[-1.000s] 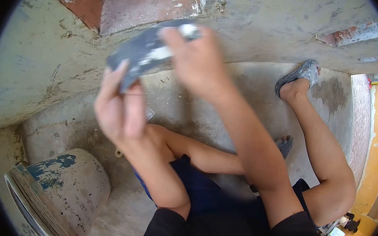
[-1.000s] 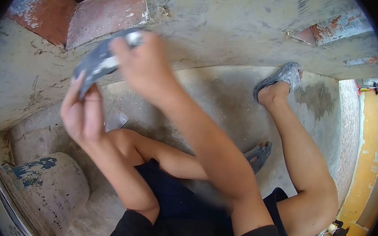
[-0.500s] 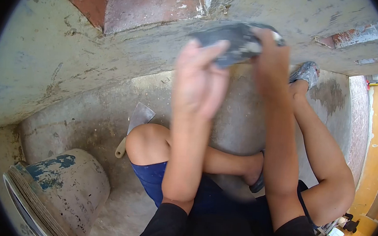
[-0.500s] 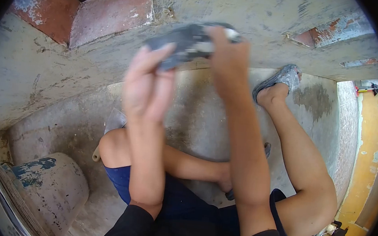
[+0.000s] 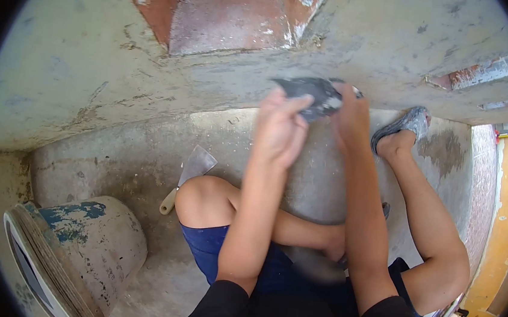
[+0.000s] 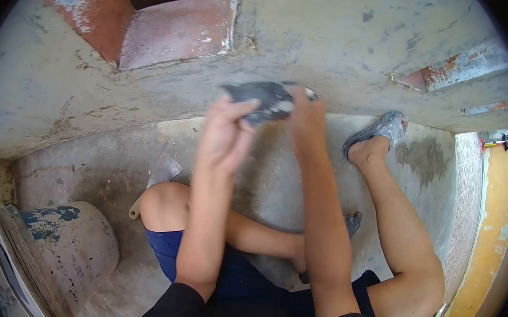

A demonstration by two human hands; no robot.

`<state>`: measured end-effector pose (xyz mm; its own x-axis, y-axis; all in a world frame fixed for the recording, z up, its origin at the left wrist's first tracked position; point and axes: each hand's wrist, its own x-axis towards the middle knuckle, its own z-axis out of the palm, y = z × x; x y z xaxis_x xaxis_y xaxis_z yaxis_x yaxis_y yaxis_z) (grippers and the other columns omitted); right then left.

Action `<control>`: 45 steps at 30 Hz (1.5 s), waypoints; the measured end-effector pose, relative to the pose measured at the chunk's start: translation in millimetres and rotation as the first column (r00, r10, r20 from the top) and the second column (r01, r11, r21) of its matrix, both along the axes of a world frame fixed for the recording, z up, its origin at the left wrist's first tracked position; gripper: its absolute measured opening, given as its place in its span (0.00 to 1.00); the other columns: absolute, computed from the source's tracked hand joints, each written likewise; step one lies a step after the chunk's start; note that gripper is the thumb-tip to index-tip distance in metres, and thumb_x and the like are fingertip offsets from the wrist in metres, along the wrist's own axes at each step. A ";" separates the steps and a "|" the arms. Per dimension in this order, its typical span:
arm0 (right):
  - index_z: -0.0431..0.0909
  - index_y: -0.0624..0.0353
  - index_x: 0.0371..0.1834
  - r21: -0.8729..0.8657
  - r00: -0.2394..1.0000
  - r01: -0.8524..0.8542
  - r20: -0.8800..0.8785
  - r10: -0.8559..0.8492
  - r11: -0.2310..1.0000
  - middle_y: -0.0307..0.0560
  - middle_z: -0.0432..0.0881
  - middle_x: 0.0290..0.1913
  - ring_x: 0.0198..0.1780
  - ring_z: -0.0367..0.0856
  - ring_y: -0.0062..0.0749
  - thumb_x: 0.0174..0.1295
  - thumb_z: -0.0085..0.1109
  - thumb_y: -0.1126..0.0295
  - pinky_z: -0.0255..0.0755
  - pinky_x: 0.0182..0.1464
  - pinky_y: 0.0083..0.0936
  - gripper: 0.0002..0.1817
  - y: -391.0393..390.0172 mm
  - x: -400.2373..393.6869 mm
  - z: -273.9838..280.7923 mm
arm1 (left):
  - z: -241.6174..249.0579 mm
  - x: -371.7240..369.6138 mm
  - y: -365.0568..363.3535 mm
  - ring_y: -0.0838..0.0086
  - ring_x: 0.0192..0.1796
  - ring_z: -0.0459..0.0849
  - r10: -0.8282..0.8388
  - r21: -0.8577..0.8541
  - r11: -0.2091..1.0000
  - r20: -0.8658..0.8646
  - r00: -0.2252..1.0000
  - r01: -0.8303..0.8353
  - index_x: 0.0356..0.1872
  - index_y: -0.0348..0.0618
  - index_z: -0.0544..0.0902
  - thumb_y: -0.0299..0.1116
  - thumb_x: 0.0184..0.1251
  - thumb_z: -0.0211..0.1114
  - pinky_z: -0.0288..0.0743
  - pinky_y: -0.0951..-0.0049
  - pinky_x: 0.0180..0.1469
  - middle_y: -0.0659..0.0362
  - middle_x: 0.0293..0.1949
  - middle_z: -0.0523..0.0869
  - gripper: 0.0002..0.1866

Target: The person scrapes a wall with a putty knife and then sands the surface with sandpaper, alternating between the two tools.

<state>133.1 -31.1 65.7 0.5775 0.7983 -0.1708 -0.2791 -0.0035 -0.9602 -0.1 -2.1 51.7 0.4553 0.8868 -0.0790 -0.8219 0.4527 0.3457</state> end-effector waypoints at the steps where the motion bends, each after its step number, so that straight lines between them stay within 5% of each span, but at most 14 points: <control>1: 0.82 0.70 0.32 0.028 0.999 0.041 -0.011 -0.041 0.999 0.48 0.85 0.28 0.25 0.83 0.30 0.67 0.51 0.68 0.75 0.23 0.26 0.15 -2.7 12.5 -8.1 | -1.2 18.0 -2.6 0.60 0.45 0.87 -0.008 0.022 1.000 0.030 1.000 0.008 0.47 0.31 0.77 0.15 0.65 0.59 0.83 0.58 0.47 0.47 0.45 0.86 0.11; 8: 0.80 0.71 0.32 -0.058 0.987 -0.136 0.084 0.141 0.989 0.50 0.83 0.26 0.21 0.82 0.33 0.68 0.47 0.70 0.73 0.20 0.25 0.15 11.8 -36.8 12.5 | -13.5 -40.2 12.0 0.60 0.48 0.84 -0.133 0.076 0.989 0.108 0.985 0.125 0.45 0.28 0.77 0.16 0.66 0.56 0.78 0.64 0.50 0.46 0.45 0.85 0.08; 14: 0.78 0.68 0.34 -0.018 0.905 -0.425 0.012 0.425 0.905 0.50 0.83 0.26 0.20 0.82 0.32 0.73 0.48 0.67 0.74 0.19 0.26 0.16 23.6 -101.0 -4.9 | -36.4 -111.0 23.8 0.60 0.45 0.84 0.160 -0.191 0.967 -0.065 0.985 -0.169 0.42 0.29 0.77 0.17 0.65 0.55 0.77 0.64 0.52 0.48 0.41 0.85 0.07; 16: 0.78 0.68 0.33 -0.096 0.893 -0.416 0.144 0.426 0.904 0.49 0.83 0.24 0.19 0.81 0.30 0.74 0.52 0.67 0.73 0.18 0.25 0.15 19.4 -108.5 -7.0 | -44.1 -119.4 23.2 0.59 0.40 0.83 -0.042 0.016 0.999 -0.154 0.987 0.045 0.42 0.28 0.77 0.22 0.66 0.55 0.77 0.61 0.46 0.47 0.39 0.85 0.08; 19: 0.78 0.67 0.32 -0.125 0.873 -0.450 0.149 0.465 0.884 0.46 0.82 0.21 0.17 0.80 0.27 0.74 0.54 0.66 0.72 0.17 0.24 0.15 5.6 -103.6 -9.3 | -59.5 -119.3 12.4 0.57 0.37 0.83 -0.175 0.075 0.980 -0.117 0.978 0.184 0.46 0.26 0.78 0.26 0.67 0.54 0.76 0.60 0.44 0.46 0.40 0.85 0.12; 22: 0.79 0.64 0.32 -0.147 0.853 -0.509 0.047 0.520 0.848 0.46 0.82 0.19 0.17 0.81 0.28 0.73 0.55 0.65 0.71 0.16 0.24 0.14 -18.1 -87.3 -26.9 | -44.4 -121.7 -9.5 0.57 0.43 0.85 -0.226 -0.068 0.974 -0.237 0.945 0.216 0.48 0.25 0.78 0.25 0.66 0.54 0.77 0.59 0.53 0.46 0.44 0.85 0.13; 24: 0.80 0.64 0.37 -0.165 0.883 -0.469 -0.074 0.463 0.868 0.45 0.83 0.23 0.19 0.82 0.28 0.70 0.59 0.64 0.72 0.18 0.22 0.12 -35.1 -79.0 -10.2 | -29.8 -112.0 -13.5 0.61 0.47 0.86 -0.191 -0.155 0.977 -0.341 0.921 0.145 0.48 0.26 0.79 0.21 0.64 0.55 0.79 0.62 0.58 0.47 0.47 0.85 0.13; 27: 0.81 0.63 0.42 -0.173 0.881 -0.473 -0.088 0.465 0.864 0.46 0.84 0.27 0.22 0.83 0.28 0.69 0.62 0.60 0.73 0.20 0.23 0.14 -42.0 -59.0 -6.2 | -39.4 -102.5 3.1 0.65 0.44 0.86 -0.247 -0.202 0.961 -0.317 0.916 0.189 0.46 0.28 0.79 0.18 0.63 0.56 0.83 0.67 0.52 0.50 0.45 0.85 0.12; 30: 0.81 0.60 0.45 -0.221 0.875 -0.484 -0.118 0.470 0.846 0.45 0.85 0.31 0.28 0.84 0.28 0.69 0.62 0.57 0.74 0.26 0.23 0.16 -50.4 -47.2 3.6 | -65.0 -98.1 31.4 0.69 0.40 0.86 -0.290 -0.099 0.957 -0.349 0.891 0.272 0.41 0.28 0.80 0.18 0.62 0.56 0.84 0.70 0.46 0.53 0.39 0.85 0.08; 35: 0.80 0.57 0.49 0.138 0.712 -0.507 -0.489 0.504 0.851 0.40 0.85 0.41 0.40 0.83 0.24 0.69 0.62 0.58 0.77 0.37 0.28 0.15 -50.0 -28.8 -16.3 | -32.0 -86.2 -3.8 0.69 0.39 0.86 -0.139 0.000 0.988 -0.428 0.893 0.154 0.39 0.30 0.80 0.18 0.61 0.57 0.83 0.70 0.47 0.53 0.37 0.85 0.07; 40: 0.79 0.57 0.48 0.052 0.663 -0.495 -0.622 0.416 0.867 0.40 0.85 0.43 0.43 0.82 0.25 0.69 0.61 0.63 0.77 0.37 0.25 0.11 -34.5 -28.3 -62.3 | -104.9 -92.5 8.0 0.69 0.41 0.86 -0.214 -0.165 0.971 -0.271 0.939 0.173 0.41 0.30 0.80 0.18 0.60 0.56 0.83 0.71 0.49 0.54 0.40 0.85 0.10; 45: 0.77 0.64 0.51 -0.013 0.741 -0.416 -0.584 0.331 0.909 0.48 0.83 0.46 0.44 0.82 0.32 0.71 0.56 0.70 0.81 0.43 0.29 0.11 -28.0 -20.3 -82.1 | -82.8 -62.6 7.9 0.72 0.42 0.85 0.013 -0.131 0.990 -0.332 0.943 -0.060 0.45 0.32 0.80 0.20 0.69 0.62 0.82 0.75 0.49 0.56 0.40 0.85 0.06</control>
<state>112.8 -59.1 -16.4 0.0057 0.8739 -0.4861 -0.7109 -0.3383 -0.6166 -62.8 5.8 -31.1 0.3503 0.8724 -0.3408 -0.6892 0.4865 0.5370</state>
